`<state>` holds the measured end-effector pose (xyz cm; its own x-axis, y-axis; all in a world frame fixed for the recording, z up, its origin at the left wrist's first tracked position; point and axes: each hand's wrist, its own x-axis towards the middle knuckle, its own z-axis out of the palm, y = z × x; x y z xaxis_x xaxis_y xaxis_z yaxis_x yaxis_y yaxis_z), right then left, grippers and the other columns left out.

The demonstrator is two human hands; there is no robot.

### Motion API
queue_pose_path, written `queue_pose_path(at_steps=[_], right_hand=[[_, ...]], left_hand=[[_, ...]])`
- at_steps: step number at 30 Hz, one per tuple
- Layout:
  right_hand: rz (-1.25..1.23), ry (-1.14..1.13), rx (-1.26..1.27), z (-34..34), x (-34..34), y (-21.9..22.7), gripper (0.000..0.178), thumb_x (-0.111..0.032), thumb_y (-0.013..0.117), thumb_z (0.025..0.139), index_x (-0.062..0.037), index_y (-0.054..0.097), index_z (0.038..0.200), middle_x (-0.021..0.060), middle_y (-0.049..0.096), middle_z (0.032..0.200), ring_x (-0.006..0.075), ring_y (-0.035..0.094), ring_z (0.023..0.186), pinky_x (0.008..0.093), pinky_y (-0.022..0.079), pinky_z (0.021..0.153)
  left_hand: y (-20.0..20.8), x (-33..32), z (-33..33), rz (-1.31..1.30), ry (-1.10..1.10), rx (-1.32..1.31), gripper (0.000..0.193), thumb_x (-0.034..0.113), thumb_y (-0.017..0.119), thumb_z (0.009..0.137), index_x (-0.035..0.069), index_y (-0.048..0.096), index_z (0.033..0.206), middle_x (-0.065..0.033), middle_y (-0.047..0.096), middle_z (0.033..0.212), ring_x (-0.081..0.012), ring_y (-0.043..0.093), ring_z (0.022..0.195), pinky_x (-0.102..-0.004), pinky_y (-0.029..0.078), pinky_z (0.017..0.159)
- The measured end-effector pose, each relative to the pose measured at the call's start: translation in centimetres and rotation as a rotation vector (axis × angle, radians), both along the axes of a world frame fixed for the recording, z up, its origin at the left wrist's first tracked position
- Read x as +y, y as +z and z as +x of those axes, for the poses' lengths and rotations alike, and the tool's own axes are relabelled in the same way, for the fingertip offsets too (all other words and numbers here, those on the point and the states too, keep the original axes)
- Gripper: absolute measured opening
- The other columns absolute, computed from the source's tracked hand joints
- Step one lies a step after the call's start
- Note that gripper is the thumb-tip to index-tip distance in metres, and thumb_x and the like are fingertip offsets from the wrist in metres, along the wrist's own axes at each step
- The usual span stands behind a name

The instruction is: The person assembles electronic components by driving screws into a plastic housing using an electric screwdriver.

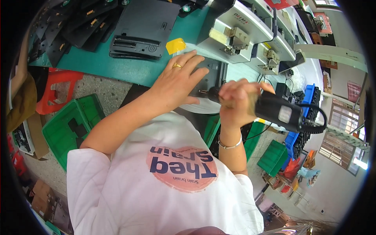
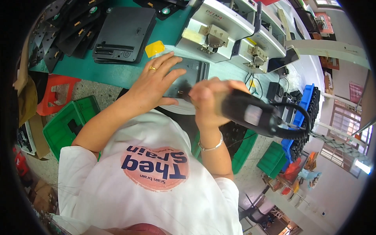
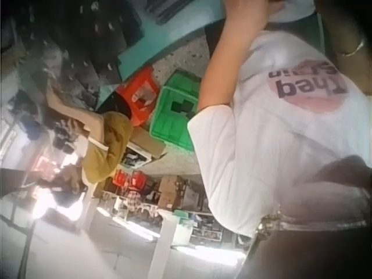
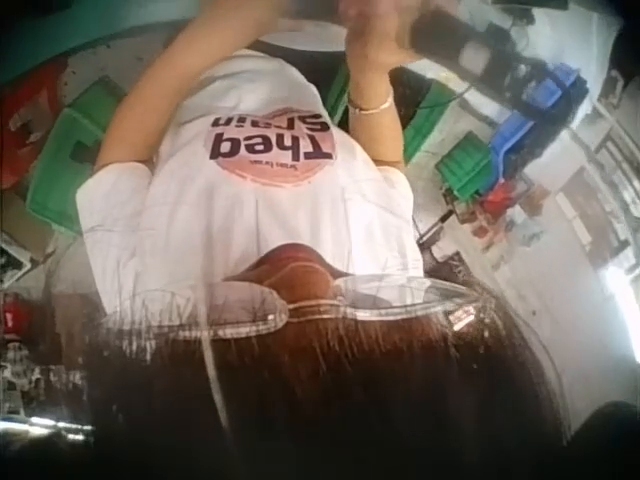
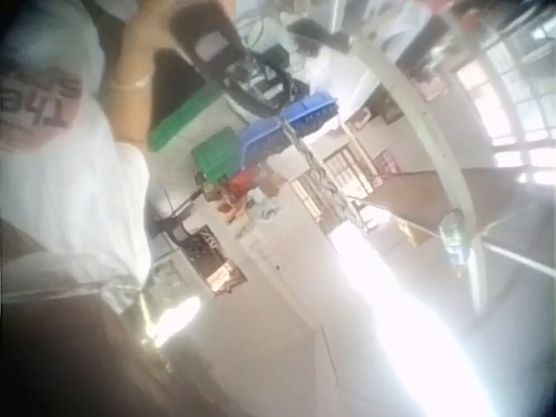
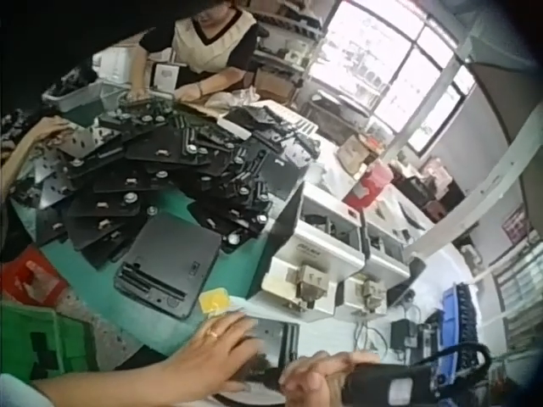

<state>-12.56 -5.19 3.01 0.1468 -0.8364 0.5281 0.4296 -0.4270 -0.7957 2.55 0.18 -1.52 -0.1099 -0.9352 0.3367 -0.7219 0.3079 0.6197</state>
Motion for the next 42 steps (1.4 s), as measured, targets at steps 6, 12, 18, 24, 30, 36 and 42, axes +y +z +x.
queue_pose_path(at_steps=[6,12,18,24,30,36,42], right_hand=[[0.105,-0.135,-0.189,-5.6,-0.6,2.4,0.048,-0.005,0.058,0.087,-0.0160,0.036,0.128,0.0011,0.045,0.068,0.0137,0.047,0.056,0.0284,0.044,0.049],[0.084,-0.201,-0.280,-8.5,-1.2,3.2,0.031,-0.006,0.053,0.089,-0.0107,0.043,0.118,-0.0002,0.045,0.070,0.0114,0.044,0.059,0.0268,0.041,0.054],[0.069,-0.261,-0.328,-10.1,-1.8,2.6,0.032,-0.004,0.052,0.089,-0.0084,0.041,0.118,0.0001,0.044,0.069,0.0111,0.043,0.058,0.0270,0.043,0.054],[0.138,-0.255,-0.289,-8.0,-1.6,2.0,0.037,-0.004,0.051,0.090,-0.0071,0.036,0.124,0.0003,0.041,0.069,0.0104,0.043,0.060,0.0270,0.044,0.056],[0.032,-0.257,-0.262,-7.3,-1.7,0.9,0.042,0.002,0.056,0.085,-0.0025,0.039,0.123,0.0048,0.048,0.068,0.0125,0.047,0.053,0.0270,0.046,0.049],[0.068,-0.308,-0.255,-7.7,-2.2,0.4,0.043,0.002,0.057,0.084,-0.0022,0.039,0.123,0.0056,0.049,0.067,0.0124,0.048,0.053,0.0268,0.047,0.050],[0.091,-0.306,-0.213,-7.7,-2.4,-0.2,0.045,0.002,0.059,0.084,-0.0042,0.038,0.123,0.0050,0.050,0.068,0.0133,0.049,0.056,0.0279,0.048,0.053]], left_hand=[[0.4,-0.6,-0.1,0.130,-0.035,-0.180,0.089,0.033,0.089,0.053,0.010,0.050,0.130,-0.0201,0.039,0.141,-0.0372,0.029,0.139,-0.0505,0.022,0.113],[2.7,1.3,-0.2,0.136,-0.076,-0.115,0.087,0.031,0.087,0.054,0.011,0.050,0.130,-0.0224,0.039,0.133,-0.0413,0.041,0.122,-0.0510,0.029,0.106],[9.1,4.7,2.6,0.040,0.262,-0.106,0.093,0.039,0.086,0.055,0.013,0.046,0.134,-0.0193,0.038,0.137,-0.0398,0.037,0.125,-0.0504,0.029,0.104],[7.8,1.6,7.1,0.003,0.816,-0.339,0.090,0.050,0.081,0.062,0.012,0.045,0.136,-0.0216,0.041,0.135,-0.0384,0.038,0.123,-0.0490,0.032,0.101],[7.8,-0.1,6.6,0.281,0.925,-0.408,0.094,0.065,0.072,0.065,0.013,0.044,0.139,-0.0224,0.044,0.134,-0.0400,0.041,0.125,-0.0523,0.037,0.097],[8.0,-0.8,5.9,0.391,0.935,-0.496,0.094,0.069,0.070,0.065,0.012,0.048,0.136,-0.0208,0.040,0.139,-0.0396,0.041,0.126,-0.0547,0.041,0.093],[7.4,-0.4,5.6,0.367,0.903,-0.516,0.097,0.077,0.067,0.061,0.012,0.053,0.132,-0.0172,0.036,0.144,-0.0390,0.043,0.125,-0.0543,0.042,0.092]])
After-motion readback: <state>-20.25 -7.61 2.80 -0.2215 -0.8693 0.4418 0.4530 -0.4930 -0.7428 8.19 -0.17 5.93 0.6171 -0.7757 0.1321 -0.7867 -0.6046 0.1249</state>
